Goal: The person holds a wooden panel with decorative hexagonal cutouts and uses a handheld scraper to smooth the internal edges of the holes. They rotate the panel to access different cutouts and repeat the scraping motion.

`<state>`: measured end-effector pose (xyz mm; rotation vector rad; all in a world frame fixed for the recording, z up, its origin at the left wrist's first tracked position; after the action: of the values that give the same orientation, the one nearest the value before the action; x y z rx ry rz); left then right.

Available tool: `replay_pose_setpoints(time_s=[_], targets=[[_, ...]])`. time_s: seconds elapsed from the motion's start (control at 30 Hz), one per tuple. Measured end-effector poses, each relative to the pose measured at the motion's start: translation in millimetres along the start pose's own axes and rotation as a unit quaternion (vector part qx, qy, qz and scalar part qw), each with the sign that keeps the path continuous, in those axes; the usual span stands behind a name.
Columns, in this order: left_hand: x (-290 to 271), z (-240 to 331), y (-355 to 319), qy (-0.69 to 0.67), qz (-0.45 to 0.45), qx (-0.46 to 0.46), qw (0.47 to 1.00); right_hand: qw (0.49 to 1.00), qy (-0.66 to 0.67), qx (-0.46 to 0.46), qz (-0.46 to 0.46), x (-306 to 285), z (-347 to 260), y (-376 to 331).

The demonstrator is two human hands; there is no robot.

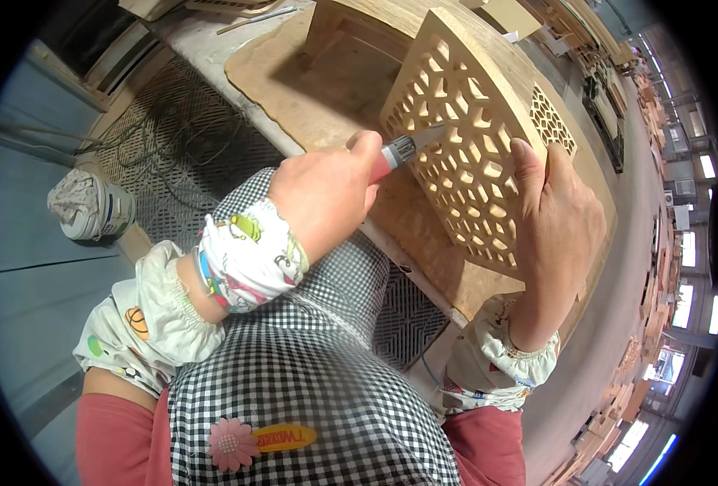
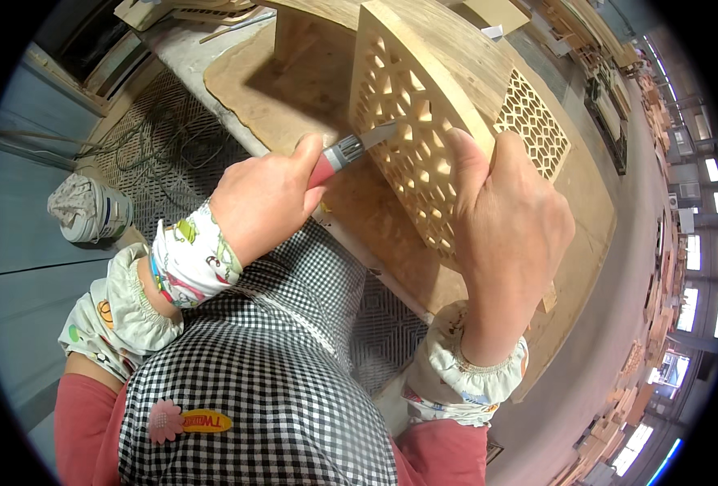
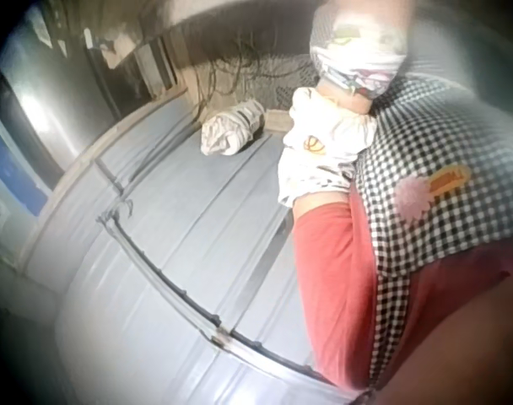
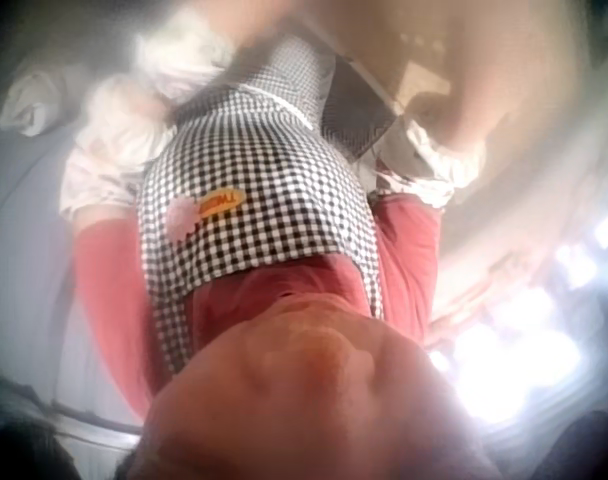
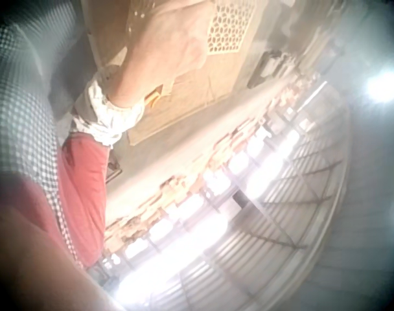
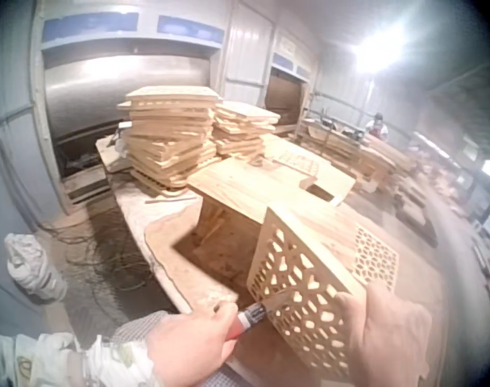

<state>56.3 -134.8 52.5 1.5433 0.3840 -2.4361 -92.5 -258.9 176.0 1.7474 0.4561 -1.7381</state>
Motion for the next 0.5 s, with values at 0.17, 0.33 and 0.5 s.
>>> replay_pose_setpoints(time_s=[0.17, 0.33, 0.5], targets=[[3.2, -6.2, -3.8, 0.006, 0.009, -0.014, 1.000, 1.000, 0.007, -0.008, 0.019, 5.2, 8.7, 0.4], [11.5, -10.9, -11.0, -0.020, -0.022, -0.035, 0.999, 0.999, -0.013, -0.020, 0.027, 7.0, 12.5, 1.5], [8.7, -9.9, 0.8, -0.021, -0.005, -0.009, 1.000, 0.997, -0.014, -0.040, 0.067, 5.0, 8.5, -0.8]])
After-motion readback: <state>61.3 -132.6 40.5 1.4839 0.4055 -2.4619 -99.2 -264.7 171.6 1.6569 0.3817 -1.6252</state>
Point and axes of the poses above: each hand's wrist, its own y-axis towards the middle knuckle, its own x-axis out of the palm, z = x × y, the point moved 10 cm from there along y, towards the middle knuckle, and after that the axes turned 13 degrees about -z, right-handed, at the moved point
